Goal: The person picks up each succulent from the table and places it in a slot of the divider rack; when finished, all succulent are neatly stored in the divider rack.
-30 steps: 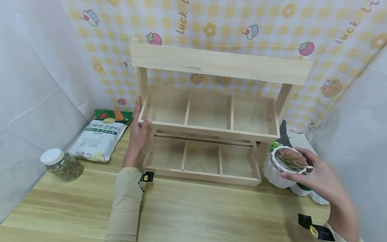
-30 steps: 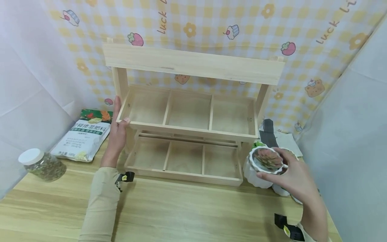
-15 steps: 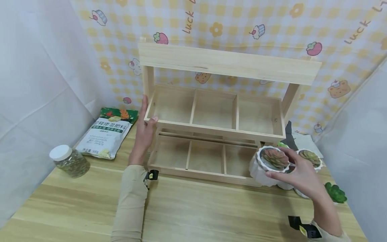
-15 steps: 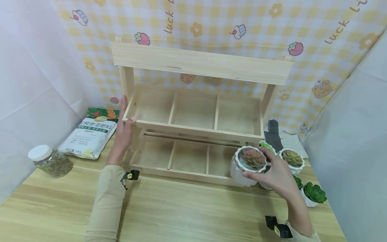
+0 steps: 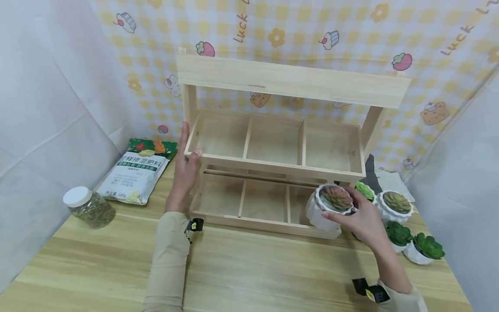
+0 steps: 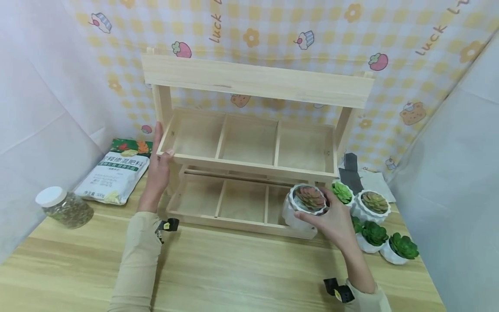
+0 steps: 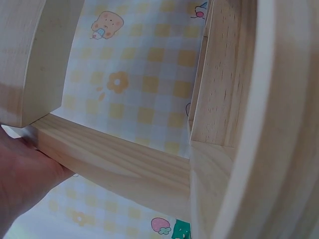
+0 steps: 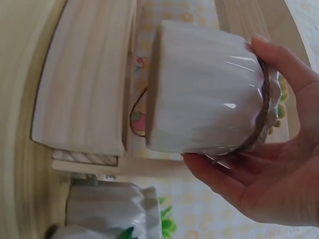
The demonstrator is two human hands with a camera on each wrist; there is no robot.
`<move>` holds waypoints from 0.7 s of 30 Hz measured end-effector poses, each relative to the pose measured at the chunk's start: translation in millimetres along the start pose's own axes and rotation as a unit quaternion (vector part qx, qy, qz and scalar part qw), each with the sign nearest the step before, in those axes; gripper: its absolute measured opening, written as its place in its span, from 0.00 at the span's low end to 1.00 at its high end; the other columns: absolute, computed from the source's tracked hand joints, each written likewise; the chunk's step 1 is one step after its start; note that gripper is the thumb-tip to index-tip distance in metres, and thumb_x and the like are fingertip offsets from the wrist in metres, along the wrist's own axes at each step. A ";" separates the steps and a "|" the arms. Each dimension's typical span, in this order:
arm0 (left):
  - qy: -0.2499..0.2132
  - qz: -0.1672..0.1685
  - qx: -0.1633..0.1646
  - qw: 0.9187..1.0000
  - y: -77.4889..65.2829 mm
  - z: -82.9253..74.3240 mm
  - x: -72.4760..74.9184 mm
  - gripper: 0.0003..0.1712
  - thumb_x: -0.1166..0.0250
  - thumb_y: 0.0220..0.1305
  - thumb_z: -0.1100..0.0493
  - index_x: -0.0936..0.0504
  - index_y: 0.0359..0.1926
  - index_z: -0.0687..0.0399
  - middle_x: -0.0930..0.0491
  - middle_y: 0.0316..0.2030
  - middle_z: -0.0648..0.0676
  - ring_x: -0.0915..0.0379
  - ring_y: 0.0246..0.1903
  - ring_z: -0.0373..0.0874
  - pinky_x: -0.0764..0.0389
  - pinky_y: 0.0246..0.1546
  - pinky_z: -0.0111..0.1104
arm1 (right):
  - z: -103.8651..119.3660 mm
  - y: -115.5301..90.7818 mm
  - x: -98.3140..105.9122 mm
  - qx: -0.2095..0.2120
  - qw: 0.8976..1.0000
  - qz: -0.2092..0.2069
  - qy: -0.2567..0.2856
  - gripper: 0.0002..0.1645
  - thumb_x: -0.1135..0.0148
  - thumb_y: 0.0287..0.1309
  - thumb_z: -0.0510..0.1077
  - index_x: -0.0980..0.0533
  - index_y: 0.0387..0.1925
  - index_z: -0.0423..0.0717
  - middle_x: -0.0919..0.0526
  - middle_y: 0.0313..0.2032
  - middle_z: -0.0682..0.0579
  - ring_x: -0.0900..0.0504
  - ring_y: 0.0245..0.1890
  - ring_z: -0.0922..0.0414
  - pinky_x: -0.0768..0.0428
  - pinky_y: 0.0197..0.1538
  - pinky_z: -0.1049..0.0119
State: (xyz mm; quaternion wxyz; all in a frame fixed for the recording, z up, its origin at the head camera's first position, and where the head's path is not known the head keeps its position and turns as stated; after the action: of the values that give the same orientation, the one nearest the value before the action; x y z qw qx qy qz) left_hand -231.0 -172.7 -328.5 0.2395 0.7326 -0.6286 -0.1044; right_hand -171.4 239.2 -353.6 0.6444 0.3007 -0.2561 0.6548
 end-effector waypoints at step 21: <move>0.007 -0.011 0.005 1.000 0.3 3.4 0.9 0.41 0.53 0.63 0.62 0.59 0.74 0.43 0.59 0.72 0.45 0.58 0.68 0.46 0.52 0.65 0.45 | -6.1 7.1 -33.4 0.013 0.995 -0.095 0.019 0.55 0.26 0.37 0.58 0.39 0.63 0.36 0.27 0.52 0.34 0.26 0.48 0.41 0.25 0.42 0.48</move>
State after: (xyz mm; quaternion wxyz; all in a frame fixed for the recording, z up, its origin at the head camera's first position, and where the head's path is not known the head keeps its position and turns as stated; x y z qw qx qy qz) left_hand -232.6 -174.3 -331.2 0.2394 0.7413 -0.6191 -0.0990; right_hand -179.2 220.3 -381.6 0.7043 0.3197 -0.2054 0.5996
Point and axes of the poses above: each hand's wrist, its own y-axis towards the middle knuckle, its own x-axis out of the back of the hand, z = x × y, the point moved 3 cm from there along y, towards the middle knuckle
